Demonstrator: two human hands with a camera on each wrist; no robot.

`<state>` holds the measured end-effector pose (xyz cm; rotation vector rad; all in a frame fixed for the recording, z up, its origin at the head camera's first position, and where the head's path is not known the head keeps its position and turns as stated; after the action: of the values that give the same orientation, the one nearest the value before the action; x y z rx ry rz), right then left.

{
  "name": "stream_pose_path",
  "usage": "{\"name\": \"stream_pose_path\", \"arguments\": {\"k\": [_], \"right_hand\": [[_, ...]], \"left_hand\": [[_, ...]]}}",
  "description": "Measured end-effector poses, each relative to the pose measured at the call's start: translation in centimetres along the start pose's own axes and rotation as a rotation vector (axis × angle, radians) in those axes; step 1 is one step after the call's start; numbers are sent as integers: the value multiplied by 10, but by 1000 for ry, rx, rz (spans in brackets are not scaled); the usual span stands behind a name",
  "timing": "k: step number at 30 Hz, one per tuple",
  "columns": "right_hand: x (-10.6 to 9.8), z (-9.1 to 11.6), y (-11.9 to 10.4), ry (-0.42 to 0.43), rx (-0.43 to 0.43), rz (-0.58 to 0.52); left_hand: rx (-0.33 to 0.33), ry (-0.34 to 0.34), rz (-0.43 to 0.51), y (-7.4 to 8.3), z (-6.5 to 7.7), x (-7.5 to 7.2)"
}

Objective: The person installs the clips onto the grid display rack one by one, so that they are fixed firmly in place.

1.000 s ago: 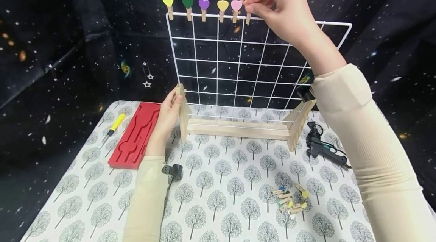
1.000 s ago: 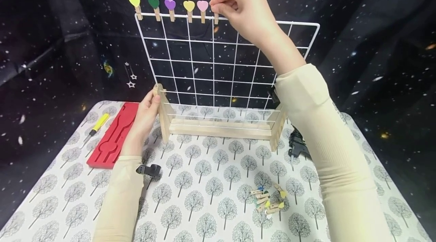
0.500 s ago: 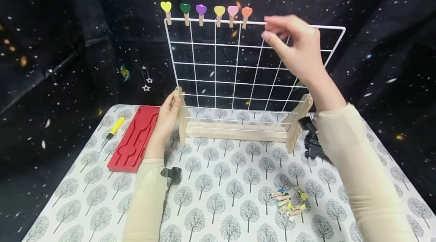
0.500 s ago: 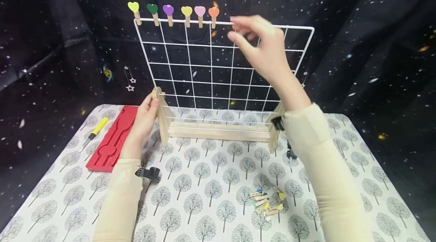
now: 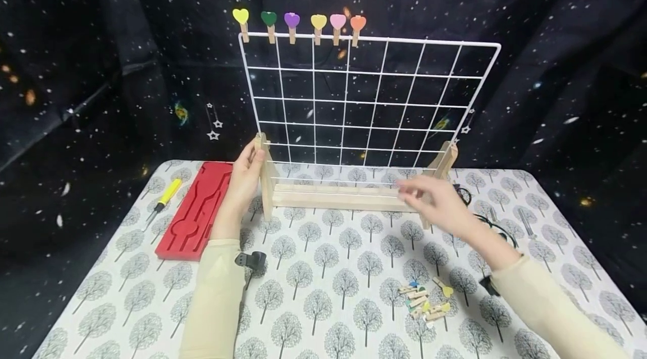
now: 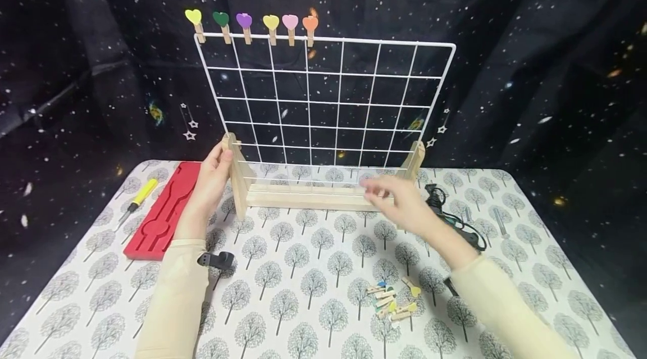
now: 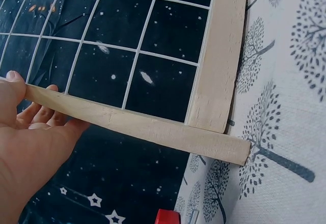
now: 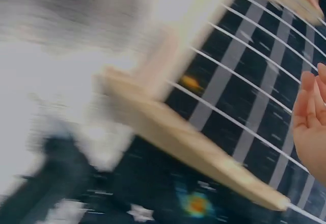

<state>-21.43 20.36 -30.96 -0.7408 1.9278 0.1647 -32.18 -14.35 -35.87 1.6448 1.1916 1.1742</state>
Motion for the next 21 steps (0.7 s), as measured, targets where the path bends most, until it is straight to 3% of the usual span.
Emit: {"name": "stream_pose_path", "arguments": {"k": [4,11,16,21], "right_hand": [[22,49,10,-93,-6,18],[36,118,16,-222,41,18],[35,152,20,-273,88,90],[30,170,23,-301,97,156]], "left_hand": [[-11,-2,4,7,4,4],[-12,3,-22,16,10,8],[-15,-3,-23,16,11,9],[-19,-3,-10,15,10,11]]}}
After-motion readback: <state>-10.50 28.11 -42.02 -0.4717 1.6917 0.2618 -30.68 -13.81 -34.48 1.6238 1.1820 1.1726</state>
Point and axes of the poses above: each hand's wrist, its own z-axis away from the middle knuckle, its own x-axis out of the palm, y = z × x, the point moved 4 cm from there along -z, towards the middle knuckle, and after that the axes turned 14 degrees about z, right-handed, at the moved point
